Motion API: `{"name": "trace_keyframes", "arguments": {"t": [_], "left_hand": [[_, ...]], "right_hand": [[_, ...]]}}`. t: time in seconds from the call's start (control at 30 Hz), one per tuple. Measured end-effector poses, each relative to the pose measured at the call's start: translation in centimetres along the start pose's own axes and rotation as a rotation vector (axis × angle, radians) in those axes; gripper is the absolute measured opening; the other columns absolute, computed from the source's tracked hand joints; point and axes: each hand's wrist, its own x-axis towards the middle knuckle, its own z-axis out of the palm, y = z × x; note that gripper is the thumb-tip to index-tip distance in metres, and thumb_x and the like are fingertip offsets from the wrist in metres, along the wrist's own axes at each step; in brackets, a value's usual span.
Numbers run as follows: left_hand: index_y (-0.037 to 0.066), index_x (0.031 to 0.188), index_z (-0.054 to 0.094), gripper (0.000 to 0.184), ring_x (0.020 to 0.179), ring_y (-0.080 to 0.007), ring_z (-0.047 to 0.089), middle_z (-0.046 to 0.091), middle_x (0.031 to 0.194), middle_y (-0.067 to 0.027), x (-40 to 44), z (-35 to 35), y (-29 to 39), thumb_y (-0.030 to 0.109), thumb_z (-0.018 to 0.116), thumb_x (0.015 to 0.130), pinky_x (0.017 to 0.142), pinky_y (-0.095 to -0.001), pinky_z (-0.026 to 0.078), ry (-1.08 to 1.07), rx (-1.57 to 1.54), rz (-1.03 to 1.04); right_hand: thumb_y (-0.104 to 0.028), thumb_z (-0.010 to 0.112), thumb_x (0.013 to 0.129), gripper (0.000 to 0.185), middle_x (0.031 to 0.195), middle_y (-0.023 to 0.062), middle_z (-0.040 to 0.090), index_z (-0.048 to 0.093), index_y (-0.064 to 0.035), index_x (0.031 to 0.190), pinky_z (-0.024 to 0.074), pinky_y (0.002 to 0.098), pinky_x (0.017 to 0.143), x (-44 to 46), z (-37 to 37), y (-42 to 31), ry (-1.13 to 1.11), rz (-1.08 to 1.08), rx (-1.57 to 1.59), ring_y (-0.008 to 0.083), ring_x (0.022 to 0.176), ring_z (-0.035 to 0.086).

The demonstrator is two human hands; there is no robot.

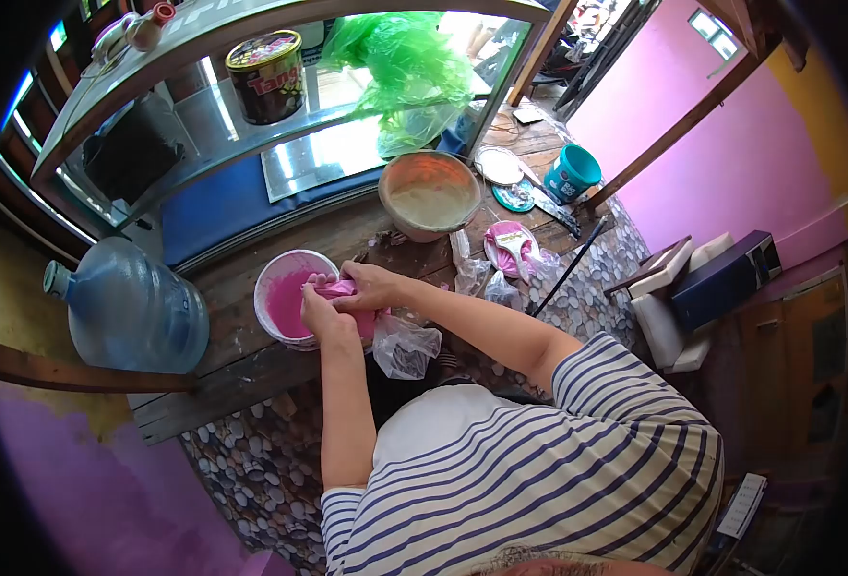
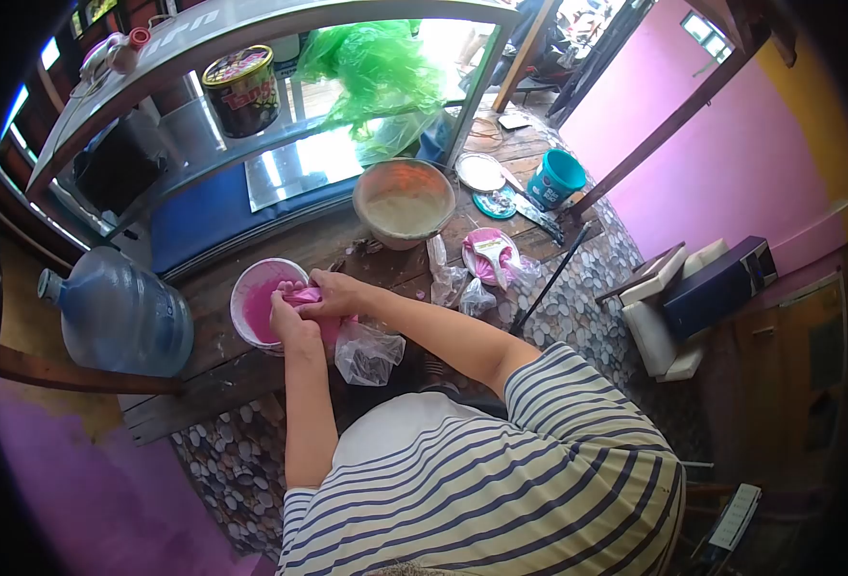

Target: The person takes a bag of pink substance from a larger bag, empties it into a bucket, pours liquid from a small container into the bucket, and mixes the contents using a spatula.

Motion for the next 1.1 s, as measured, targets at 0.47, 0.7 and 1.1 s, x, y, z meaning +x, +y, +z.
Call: {"name": "trace_keyframes", "arguments": {"t": [0.47,0.7,1.1], "left_hand": [[0.006,0.087,0.058,0.014,0.077,-0.0200,0.059,0.061,0.083,-0.0039,-1.9,0.7,-1.0,0.012,0.048,0.096,0.076,-0.0354,0.050,-0.044,0.045,-0.029],[0.003,0.100,0.058,0.015,0.072,-0.0188,0.061,0.061,0.082,-0.0041,-1.3,-0.5,-1.8,0.017,0.051,0.100,0.071,-0.0344,0.052,-0.095,0.030,-0.060],[0.000,0.104,0.057,0.019,0.078,-0.0193,0.061,0.061,0.086,-0.0052,-0.5,-1.1,-2.7,0.017,0.049,0.102,0.078,-0.0342,0.052,-0.118,0.012,0.015]], "right_hand": [[-0.056,0.075,0.085,0.073,0.120,0.0219,0.059,0.057,0.0025,0.126,0.0460,0.0382,0.100,-3.4,-0.7,3.8,0.029,-0.082,0.207,0.0304,0.114,0.058],[-0.039,0.070,0.096,0.053,0.118,0.0175,0.065,0.056,0.0005,0.127,0.0516,0.0362,0.093,-6.4,-0.5,7.3,0.179,-0.027,0.430,0.0233,0.108,0.063],[-0.029,0.067,0.084,0.044,0.120,0.0236,0.059,0.060,-0.0002,0.117,0.0457,0.0497,0.101,-16.5,-8.2,26.7,0.789,0.866,-0.419,0.0401,0.118,0.055]]}}
